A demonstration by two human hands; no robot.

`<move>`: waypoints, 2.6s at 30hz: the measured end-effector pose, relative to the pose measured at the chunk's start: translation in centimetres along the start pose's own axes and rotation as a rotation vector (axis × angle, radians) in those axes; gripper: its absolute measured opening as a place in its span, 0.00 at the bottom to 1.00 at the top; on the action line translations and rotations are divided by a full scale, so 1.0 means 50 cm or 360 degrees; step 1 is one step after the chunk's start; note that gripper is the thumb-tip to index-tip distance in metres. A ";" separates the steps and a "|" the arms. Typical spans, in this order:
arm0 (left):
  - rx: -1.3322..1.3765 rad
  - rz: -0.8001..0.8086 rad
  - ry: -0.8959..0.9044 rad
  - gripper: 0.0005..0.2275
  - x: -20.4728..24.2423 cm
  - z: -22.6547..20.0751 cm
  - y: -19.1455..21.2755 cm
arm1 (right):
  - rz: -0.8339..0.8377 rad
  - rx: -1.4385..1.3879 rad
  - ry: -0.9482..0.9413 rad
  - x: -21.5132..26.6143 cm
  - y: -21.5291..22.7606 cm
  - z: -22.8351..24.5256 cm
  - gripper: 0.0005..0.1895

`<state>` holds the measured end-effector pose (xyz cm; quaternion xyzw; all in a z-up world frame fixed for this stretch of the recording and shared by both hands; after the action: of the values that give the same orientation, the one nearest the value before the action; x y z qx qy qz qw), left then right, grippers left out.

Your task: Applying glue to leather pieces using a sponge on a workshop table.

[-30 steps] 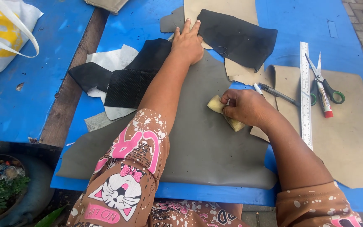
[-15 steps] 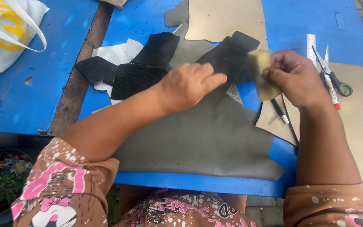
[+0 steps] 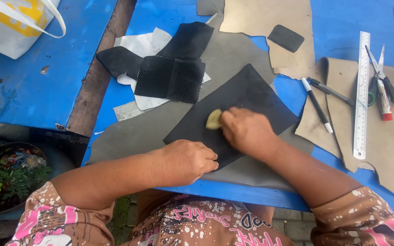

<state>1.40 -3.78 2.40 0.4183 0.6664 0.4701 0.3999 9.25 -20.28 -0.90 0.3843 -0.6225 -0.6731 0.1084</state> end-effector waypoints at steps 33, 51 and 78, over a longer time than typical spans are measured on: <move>0.0346 -0.0180 0.0174 0.04 -0.011 0.026 0.005 | -0.0229 -0.0007 0.0251 -0.087 -0.055 0.024 0.09; 0.0294 -0.0197 0.0214 0.05 -0.002 0.023 -0.006 | 0.0176 0.0004 -0.0121 0.065 0.080 0.020 0.06; 0.0283 -0.0197 0.0220 0.04 0.001 0.019 -0.014 | 0.0235 0.0885 -0.0468 0.012 0.025 -0.311 0.07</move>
<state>2.12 -3.61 1.51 0.3770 0.7559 0.4112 0.3426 18.56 -32.62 1.11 0.2516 -0.8178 -0.5158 -0.0433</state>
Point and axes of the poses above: each hand's wrist, its own x-axis away from the middle knuckle, its own y-axis out of the back of the hand, z = x × y, the point moved 4 cm from there along -x, towards the middle knuckle, and after that the axes turned 5 degrees about x, right-handed, at the moved point
